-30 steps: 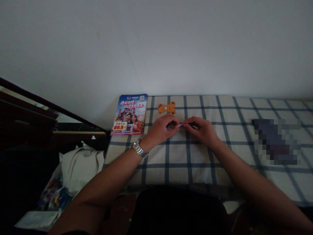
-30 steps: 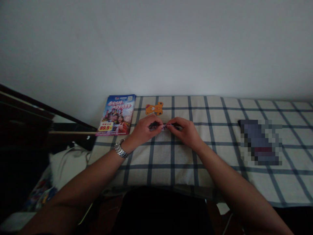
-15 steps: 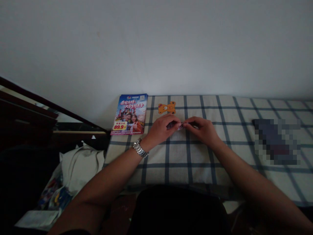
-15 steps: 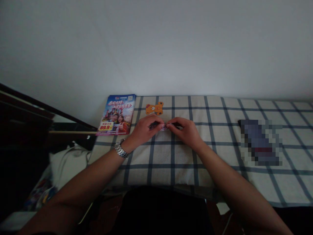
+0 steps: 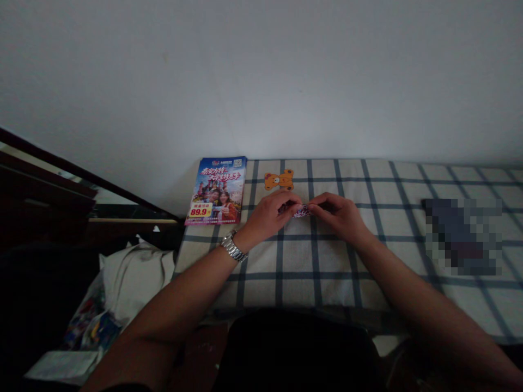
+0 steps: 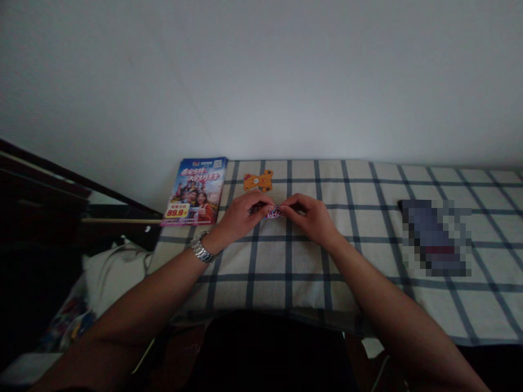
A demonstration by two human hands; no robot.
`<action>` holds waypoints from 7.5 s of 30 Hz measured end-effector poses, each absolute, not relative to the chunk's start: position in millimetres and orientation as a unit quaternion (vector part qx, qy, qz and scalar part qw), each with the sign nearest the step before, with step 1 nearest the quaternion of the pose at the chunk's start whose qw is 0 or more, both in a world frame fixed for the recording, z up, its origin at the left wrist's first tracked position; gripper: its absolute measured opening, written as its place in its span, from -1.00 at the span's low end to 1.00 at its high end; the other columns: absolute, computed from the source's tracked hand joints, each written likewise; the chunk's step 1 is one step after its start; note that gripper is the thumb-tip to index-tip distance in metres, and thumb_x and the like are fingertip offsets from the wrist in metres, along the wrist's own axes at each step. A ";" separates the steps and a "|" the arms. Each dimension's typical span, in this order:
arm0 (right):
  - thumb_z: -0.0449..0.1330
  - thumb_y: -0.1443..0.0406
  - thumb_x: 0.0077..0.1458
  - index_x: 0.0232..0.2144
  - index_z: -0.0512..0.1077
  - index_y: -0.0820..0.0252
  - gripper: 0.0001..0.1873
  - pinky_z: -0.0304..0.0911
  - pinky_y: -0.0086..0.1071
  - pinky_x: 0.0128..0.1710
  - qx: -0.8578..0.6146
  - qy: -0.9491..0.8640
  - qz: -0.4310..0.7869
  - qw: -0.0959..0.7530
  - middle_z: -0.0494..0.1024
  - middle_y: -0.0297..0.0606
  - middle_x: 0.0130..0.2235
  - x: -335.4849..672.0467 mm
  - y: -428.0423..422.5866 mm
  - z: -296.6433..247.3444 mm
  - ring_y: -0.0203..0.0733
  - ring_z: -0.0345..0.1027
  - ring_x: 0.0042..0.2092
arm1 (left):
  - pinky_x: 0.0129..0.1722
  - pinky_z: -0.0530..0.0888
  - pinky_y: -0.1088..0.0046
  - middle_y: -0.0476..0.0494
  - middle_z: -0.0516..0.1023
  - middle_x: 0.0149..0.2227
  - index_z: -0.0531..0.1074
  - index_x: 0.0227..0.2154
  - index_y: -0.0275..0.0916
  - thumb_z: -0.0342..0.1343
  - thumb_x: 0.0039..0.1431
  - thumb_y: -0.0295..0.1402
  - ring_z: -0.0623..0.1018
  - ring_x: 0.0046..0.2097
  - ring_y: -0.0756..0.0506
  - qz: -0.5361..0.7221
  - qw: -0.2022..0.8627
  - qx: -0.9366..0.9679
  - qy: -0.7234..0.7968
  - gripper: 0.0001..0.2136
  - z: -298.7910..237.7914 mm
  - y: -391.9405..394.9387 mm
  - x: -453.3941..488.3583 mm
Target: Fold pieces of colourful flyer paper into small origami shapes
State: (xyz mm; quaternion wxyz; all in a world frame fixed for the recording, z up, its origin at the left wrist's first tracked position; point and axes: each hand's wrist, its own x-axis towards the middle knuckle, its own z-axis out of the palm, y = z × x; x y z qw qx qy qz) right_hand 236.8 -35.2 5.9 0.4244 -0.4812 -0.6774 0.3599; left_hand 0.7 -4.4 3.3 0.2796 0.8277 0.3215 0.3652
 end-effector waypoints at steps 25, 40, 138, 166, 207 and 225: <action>0.37 0.07 0.22 -0.28 0.61 0.10 -0.76 0.51 -0.23 -0.20 -0.469 -0.673 0.384 0.424 0.72 -0.23 -0.27 232.6 -39.7 6.2 -0.12 0.60 -0.25 | -0.19 0.48 0.40 -0.03 0.57 -0.28 0.51 -0.24 -0.18 0.21 0.37 -0.34 0.55 -0.24 -0.04 0.371 0.303 0.816 0.324 -0.94 5.1 -11.5 5.7; 0.38 0.04 0.24 -0.22 0.70 0.05 -0.75 0.55 -0.20 -0.19 -0.489 -0.671 0.370 0.416 0.76 -0.25 -0.24 236.1 -35.2 4.9 -0.09 0.63 -0.23 | -0.17 0.50 0.40 -0.05 0.63 -0.25 0.55 -0.24 -0.18 0.19 0.45 -0.23 0.59 -0.21 -0.05 0.383 0.324 0.797 0.336 -0.83 -1.1 -3.6 1.8; 0.28 -0.04 0.31 -0.27 0.69 0.09 -0.63 0.42 -0.26 -0.25 -0.506 -0.692 0.370 0.359 0.74 -0.25 -0.29 238.9 -36.3 8.0 -0.12 0.56 -0.27 | -0.23 0.44 0.44 -0.04 0.61 -0.30 0.52 -0.23 -0.21 0.12 0.49 -0.17 0.56 -0.27 -0.03 0.344 0.384 0.792 0.327 -0.76 0.9 -2.8 2.6; 0.26 -0.07 0.32 -0.35 0.62 0.12 -0.57 0.33 -0.29 -0.32 -0.520 -0.678 0.362 0.374 0.66 -0.26 -0.38 238.7 -35.1 8.8 -0.15 0.50 -0.34 | -0.15 0.54 0.39 -0.06 0.68 -0.20 0.59 -0.14 -0.17 0.20 0.45 -0.08 0.64 -0.19 -0.06 0.343 0.373 0.789 0.347 -0.74 2.1 -4.8 2.4; 0.34 -0.12 0.24 -0.07 0.57 0.08 -0.54 0.53 -0.21 -0.21 -0.524 -0.582 0.375 0.496 0.69 -0.22 -0.21 240.0 -28.7 2.2 -0.13 0.58 -0.26 | -0.07 0.62 0.36 -0.07 0.67 -0.11 0.56 -0.06 -0.17 0.27 0.38 -0.46 0.66 -0.13 -0.05 0.415 0.276 0.771 0.397 -0.87 3.9 -3.8 2.8; 0.33 -0.03 0.28 -0.04 0.64 0.05 -0.63 0.52 -0.06 0.12 -0.465 -0.637 0.437 0.433 0.74 -0.19 -0.04 230.0 -38.1 7.9 -0.01 0.63 -0.02 | -0.01 0.63 0.28 -0.08 0.61 -0.11 0.56 -0.05 -0.15 0.24 0.40 -0.44 0.62 -0.07 -0.09 0.415 0.212 0.798 0.382 -0.86 5.8 -10.2 6.2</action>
